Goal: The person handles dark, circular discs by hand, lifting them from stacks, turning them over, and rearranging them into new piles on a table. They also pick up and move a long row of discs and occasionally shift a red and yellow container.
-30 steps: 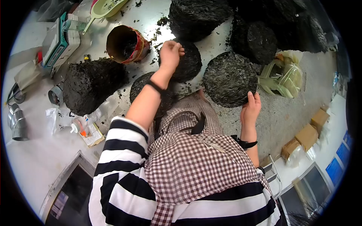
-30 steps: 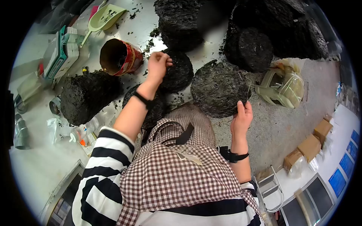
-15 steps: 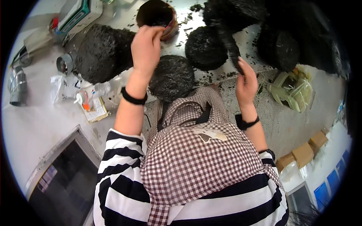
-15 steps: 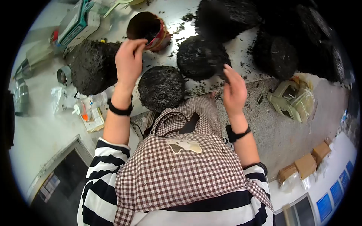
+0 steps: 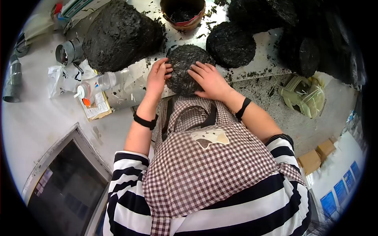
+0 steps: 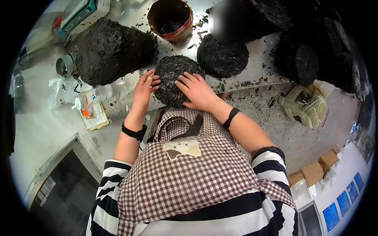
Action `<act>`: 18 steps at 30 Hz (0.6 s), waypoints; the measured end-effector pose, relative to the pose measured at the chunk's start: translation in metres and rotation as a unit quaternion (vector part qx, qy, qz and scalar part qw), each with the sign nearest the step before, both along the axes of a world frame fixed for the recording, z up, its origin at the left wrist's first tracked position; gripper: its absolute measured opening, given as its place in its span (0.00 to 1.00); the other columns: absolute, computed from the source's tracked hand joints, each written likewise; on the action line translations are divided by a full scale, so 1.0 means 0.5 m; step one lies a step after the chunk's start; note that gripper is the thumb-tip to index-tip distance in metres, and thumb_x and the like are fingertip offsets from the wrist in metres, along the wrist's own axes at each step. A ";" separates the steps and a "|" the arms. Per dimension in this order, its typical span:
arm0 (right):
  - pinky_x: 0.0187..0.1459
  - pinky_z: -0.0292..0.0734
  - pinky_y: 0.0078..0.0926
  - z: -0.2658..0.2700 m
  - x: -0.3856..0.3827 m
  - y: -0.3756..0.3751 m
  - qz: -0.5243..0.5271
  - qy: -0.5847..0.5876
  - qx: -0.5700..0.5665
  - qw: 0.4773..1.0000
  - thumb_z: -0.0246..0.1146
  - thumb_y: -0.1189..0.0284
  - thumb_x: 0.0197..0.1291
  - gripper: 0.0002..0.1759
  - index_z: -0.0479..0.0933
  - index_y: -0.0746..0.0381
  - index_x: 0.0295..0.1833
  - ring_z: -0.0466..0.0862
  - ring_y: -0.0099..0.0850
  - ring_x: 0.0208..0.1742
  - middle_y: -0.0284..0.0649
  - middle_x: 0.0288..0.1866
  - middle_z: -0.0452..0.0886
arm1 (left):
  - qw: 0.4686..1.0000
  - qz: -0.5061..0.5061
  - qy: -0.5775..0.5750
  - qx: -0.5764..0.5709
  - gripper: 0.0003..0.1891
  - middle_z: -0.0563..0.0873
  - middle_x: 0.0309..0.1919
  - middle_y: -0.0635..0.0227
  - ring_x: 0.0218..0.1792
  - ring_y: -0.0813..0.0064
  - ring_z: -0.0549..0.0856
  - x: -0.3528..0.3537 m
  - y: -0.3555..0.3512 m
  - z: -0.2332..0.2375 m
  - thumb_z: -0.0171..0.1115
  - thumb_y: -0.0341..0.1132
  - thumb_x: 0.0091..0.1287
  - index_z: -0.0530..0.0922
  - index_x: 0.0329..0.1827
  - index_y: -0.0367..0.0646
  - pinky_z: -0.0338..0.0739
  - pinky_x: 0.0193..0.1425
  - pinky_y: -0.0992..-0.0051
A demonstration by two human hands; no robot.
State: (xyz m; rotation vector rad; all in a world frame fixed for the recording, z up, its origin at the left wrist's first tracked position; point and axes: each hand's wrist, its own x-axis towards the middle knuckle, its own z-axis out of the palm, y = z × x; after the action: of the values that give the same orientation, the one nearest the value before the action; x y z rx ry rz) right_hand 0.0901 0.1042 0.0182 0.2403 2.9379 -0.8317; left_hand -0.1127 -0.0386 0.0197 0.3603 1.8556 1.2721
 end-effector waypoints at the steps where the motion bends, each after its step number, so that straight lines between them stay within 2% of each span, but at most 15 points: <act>1: 0.77 0.58 0.50 0.005 -0.005 -0.009 0.020 -0.014 0.034 0.999 0.75 0.54 0.55 0.46 0.66 0.58 0.76 0.61 0.46 0.80 0.48 0.78 0.65 | 0.997 0.069 -0.030 0.010 0.19 0.81 0.54 0.55 0.53 0.63 0.82 0.003 -0.001 -0.011 0.55 0.40 0.78 0.78 0.62 0.35 0.76 0.60 0.65; 2: 0.77 0.58 0.51 0.008 -0.010 -0.016 0.038 -0.028 0.069 0.997 0.74 0.56 0.56 0.45 0.66 0.58 0.76 0.61 0.46 0.80 0.48 0.77 0.66 | 0.994 0.022 0.083 -0.061 0.20 0.80 0.55 0.55 0.53 0.63 0.82 -0.002 -0.010 -0.019 0.56 0.41 0.78 0.78 0.63 0.34 0.76 0.59 0.65; 3: 0.76 0.58 0.51 0.008 -0.013 -0.017 0.055 -0.042 0.104 0.992 0.74 0.57 0.56 0.44 0.66 0.57 0.76 0.62 0.46 0.80 0.48 0.77 0.67 | 0.972 -0.026 0.194 -0.130 0.21 0.80 0.57 0.54 0.53 0.63 0.82 -0.007 -0.024 -0.028 0.56 0.42 0.77 0.77 0.64 0.34 0.77 0.59 0.66; 4: 0.76 0.59 0.52 0.007 -0.015 -0.014 0.039 -0.032 0.078 0.996 0.74 0.58 0.57 0.43 0.66 0.56 0.77 0.62 0.47 0.79 0.48 0.77 0.67 | 0.931 -0.074 0.301 -0.195 0.23 0.79 0.58 0.53 0.53 0.63 0.82 -0.010 -0.037 -0.039 0.57 0.43 0.77 0.76 0.65 0.34 0.77 0.58 0.66; 7: 0.75 0.59 0.51 -0.027 -0.010 0.001 0.007 -0.013 0.014 1.000 0.73 0.56 0.58 0.44 0.66 0.58 0.77 0.61 0.49 0.79 0.47 0.78 0.65 | 0.979 -0.018 0.095 -0.179 0.27 0.81 0.58 0.58 0.51 0.72 0.81 0.013 -0.061 -0.086 0.59 0.43 0.77 0.71 0.72 0.34 0.78 0.53 0.71; 8: 0.75 0.59 0.52 -0.030 -0.010 0.014 0.005 -0.030 -0.006 1.000 0.74 0.52 0.56 0.48 0.64 0.62 0.77 0.60 0.51 0.79 0.49 0.77 0.64 | 0.979 -0.038 0.144 -0.142 0.26 0.81 0.58 0.60 0.51 0.73 0.81 0.017 -0.073 -0.084 0.58 0.41 0.77 0.71 0.72 0.34 0.77 0.54 0.71; 11: 0.75 0.58 0.53 0.016 -0.013 0.001 0.009 -0.045 0.066 0.997 0.76 0.48 0.50 0.54 0.63 0.66 0.77 0.60 0.51 0.79 0.51 0.76 0.65 | 0.999 0.006 0.028 -0.044 0.23 0.81 0.58 0.65 0.51 0.73 0.81 0.013 -0.073 -0.089 0.56 0.37 0.78 0.71 0.72 0.36 0.76 0.56 0.73; 12: 0.76 0.57 0.54 0.002 -0.011 -0.013 0.012 -0.042 0.096 0.994 0.78 0.45 0.45 0.60 0.62 0.68 0.77 0.60 0.53 0.79 0.52 0.75 0.65 | 0.994 0.033 -0.071 -0.071 0.21 0.81 0.58 0.69 0.51 0.75 0.81 0.020 -0.033 -0.002 0.53 0.34 0.79 0.71 0.73 0.39 0.76 0.56 0.74; 15: 0.76 0.56 0.54 -0.014 -0.016 -0.022 -0.026 -0.015 0.057 0.998 0.77 0.43 0.44 0.61 0.62 0.68 0.77 0.60 0.53 0.79 0.52 0.76 0.64 | 0.996 -0.009 -0.080 -0.026 0.20 0.81 0.58 0.69 0.53 0.76 0.80 0.006 -0.025 -0.004 0.51 0.34 0.80 0.72 0.73 0.42 0.76 0.56 0.73; 18: 0.77 0.55 0.56 -0.007 -0.005 -0.009 -0.045 0.031 -0.038 0.998 0.75 0.52 0.48 0.48 0.69 0.65 0.72 0.61 0.50 0.79 0.51 0.75 0.67 | 0.993 0.057 -0.073 -0.067 0.21 0.81 0.58 0.70 0.53 0.75 0.80 0.004 -0.025 -0.024 0.52 0.41 0.81 0.71 0.72 0.43 0.75 0.57 0.75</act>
State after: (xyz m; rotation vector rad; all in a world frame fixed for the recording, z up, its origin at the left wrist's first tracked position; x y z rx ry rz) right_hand 0.0878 0.0997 0.0148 0.3511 2.9648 -0.9791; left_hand -0.1108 -0.0512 0.0075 0.0872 1.8456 1.2078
